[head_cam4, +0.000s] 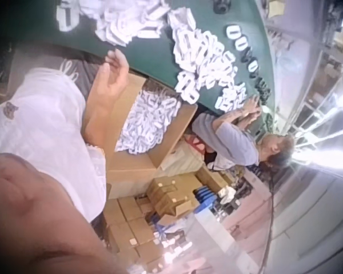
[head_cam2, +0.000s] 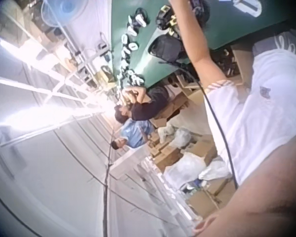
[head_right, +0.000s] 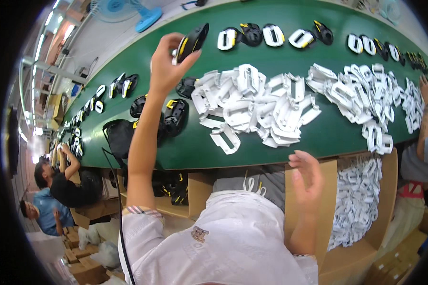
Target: Manually assembling plastic and rubber parts on an industrial production line.
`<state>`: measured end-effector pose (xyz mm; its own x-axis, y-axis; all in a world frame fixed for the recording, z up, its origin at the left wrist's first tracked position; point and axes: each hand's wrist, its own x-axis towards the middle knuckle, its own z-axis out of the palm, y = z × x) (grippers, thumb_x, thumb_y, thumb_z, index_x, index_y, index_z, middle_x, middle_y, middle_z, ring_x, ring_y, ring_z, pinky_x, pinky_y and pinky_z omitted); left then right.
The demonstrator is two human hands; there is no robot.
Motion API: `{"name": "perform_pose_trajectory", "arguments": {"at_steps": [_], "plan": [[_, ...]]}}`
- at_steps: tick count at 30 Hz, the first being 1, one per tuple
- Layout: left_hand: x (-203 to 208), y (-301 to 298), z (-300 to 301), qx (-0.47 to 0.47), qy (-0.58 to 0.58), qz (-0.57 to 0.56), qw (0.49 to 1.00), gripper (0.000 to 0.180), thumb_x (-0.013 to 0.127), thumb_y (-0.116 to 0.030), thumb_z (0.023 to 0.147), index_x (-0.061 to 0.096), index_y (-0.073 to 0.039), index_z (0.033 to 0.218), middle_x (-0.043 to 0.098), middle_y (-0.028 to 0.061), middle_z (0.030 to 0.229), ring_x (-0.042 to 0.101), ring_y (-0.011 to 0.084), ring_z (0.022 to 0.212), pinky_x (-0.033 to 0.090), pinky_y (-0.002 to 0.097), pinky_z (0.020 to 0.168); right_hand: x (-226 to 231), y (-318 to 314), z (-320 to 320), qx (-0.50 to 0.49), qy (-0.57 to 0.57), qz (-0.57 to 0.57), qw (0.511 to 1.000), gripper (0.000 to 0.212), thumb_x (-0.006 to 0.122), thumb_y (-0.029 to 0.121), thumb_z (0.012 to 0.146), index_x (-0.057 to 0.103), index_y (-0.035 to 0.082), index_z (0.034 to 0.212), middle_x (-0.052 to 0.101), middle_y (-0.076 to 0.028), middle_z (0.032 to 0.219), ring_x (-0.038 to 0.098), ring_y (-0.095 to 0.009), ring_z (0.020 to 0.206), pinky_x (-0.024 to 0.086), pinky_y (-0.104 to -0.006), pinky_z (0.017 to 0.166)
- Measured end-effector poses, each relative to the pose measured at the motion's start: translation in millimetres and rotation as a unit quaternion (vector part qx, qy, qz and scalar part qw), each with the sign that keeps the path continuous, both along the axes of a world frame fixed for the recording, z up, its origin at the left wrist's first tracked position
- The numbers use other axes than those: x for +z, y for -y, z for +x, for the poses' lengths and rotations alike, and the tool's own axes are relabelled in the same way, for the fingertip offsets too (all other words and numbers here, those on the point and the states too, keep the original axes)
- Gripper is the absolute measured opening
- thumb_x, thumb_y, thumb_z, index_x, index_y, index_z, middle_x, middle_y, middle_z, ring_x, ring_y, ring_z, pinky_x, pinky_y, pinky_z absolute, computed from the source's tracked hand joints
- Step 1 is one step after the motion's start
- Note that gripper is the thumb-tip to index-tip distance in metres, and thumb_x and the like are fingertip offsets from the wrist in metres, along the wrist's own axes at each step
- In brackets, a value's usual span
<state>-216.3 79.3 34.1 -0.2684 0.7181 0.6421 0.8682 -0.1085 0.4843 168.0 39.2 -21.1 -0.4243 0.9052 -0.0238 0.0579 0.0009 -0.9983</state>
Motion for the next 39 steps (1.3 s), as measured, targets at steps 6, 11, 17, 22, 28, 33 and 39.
{"name": "perform_pose_trajectory", "arguments": {"at_steps": [6, 11, 17, 22, 28, 33, 39], "plan": [[-49.6, -78.5, -91.2, 0.23, -0.291, -0.18, 0.911, 0.05, 0.074, -0.037, 0.068, 0.054, -0.006, 0.102, 0.057, 0.0117, 0.098, 0.056, 0.0321, 0.09, 0.045, 0.0435, 0.076, 1.8, 3.4, 4.8, 0.022, -0.003, -0.011, 1.0, 0.038, 0.052, -0.002, 0.081, 0.051, -0.003, 0.118, 0.059, -0.012, 0.107, 0.055, -0.018, 0.096, 0.043, -0.0298, 0.086], [-62.8, -80.5, -85.6, 0.176, -0.083, -0.16, 0.968, 0.045, 0.064, -0.04, 0.08, 0.058, -0.002, 0.102, 0.057, 0.0169, 0.103, 0.057, 0.0318, 0.093, 0.046, 0.0387, 0.079, -8.4, 8.4, 18.5, -0.049, 0.042, 0.02, 0.998, 0.038, 0.052, -0.001, 0.081, 0.052, 0.0, 0.119, 0.059, -0.011, 0.107, 0.056, -0.018, 0.097, 0.043, -0.0297, 0.086], [-46.3, 7.8, -1.2, -0.059, 0.0, -0.166, 0.984, 0.026, 0.061, -0.024, 0.082, 0.057, 0.0, 0.093, 0.057, 0.0156, 0.094, 0.056, 0.0309, 0.088, 0.045, 0.0361, 0.079, -20.7, -4.5, 26.0, -0.068, 0.09, 0.017, 0.994, 0.034, 0.052, -0.002, 0.081, 0.053, 0.0, 0.115, 0.06, -0.011, 0.105, 0.056, -0.018, 0.097, 0.043, -0.0301, 0.086], [-35.8, 78.7, 76.8, -0.142, 0.055, -0.135, 0.979, 0.017, 0.064, -0.011, 0.078, 0.057, -0.002, 0.091, 0.059, 0.0139, 0.097, 0.057, 0.0298, 0.094, 0.044, 0.0355, 0.083, -2.3, -36.0, -2.9, -0.061, 0.183, 0.115, 0.974, 0.036, 0.057, 0.0, 0.079, 0.053, 0.0, 0.114, 0.058, -0.012, 0.108, 0.056, -0.02, 0.098, 0.044, -0.0303, 0.084], [-69.1, 99.8, 140.6, -0.102, 0.213, -0.054, 0.97, 0.015, 0.062, -0.003, 0.076, 0.059, 0.0, 0.09, 0.061, 0.0132, 0.089, 0.059, 0.0288, 0.088, 0.046, 0.0341, 0.079, -18.2, -50.2, -38.8, 0.025, 0.304, 0.273, 0.912, 0.07, 0.078, 0.02, 0.065, 0.045, 0.005, 0.125, 0.044, -0.015, 0.127, 0.043, -0.034, 0.116, 0.038, -0.0411, 0.094], [-90.9, 115.5, 159.5, -0.063, 0.144, -0.039, 0.987, 0.016, 0.064, 0.0, 0.069, 0.058, -0.003, 0.084, 0.059, 0.01, 0.09, 0.056, 0.0298, 0.088, 0.043, 0.0373, 0.078, -28.9, -51.4, -52.5, -0.045, 0.27, 0.286, 0.918, 0.051, 0.074, 0.012, 0.067, 0.055, 0.007, 0.114, 0.047, -0.013, 0.122, 0.052, -0.031, 0.105, 0.044, -0.0387, 0.084], [-112.3, 137.3, 164.8, -0.058, 0.096, -0.083, 0.99, 0.02, 0.065, -0.001, 0.066, 0.059, -0.005, 0.085, 0.058, 0.0086, 0.094, 0.054, 0.0293, 0.094, 0.039, 0.0379, 0.082, -27.9, -63.8, -46.4, -0.094, 0.201, 0.298, 0.928, 0.022, 0.071, 0.005, 0.07, 0.066, 0.006, 0.092, 0.056, -0.01, 0.11, 0.059, -0.025, 0.086, 0.048, -0.0328, 0.07]]}}
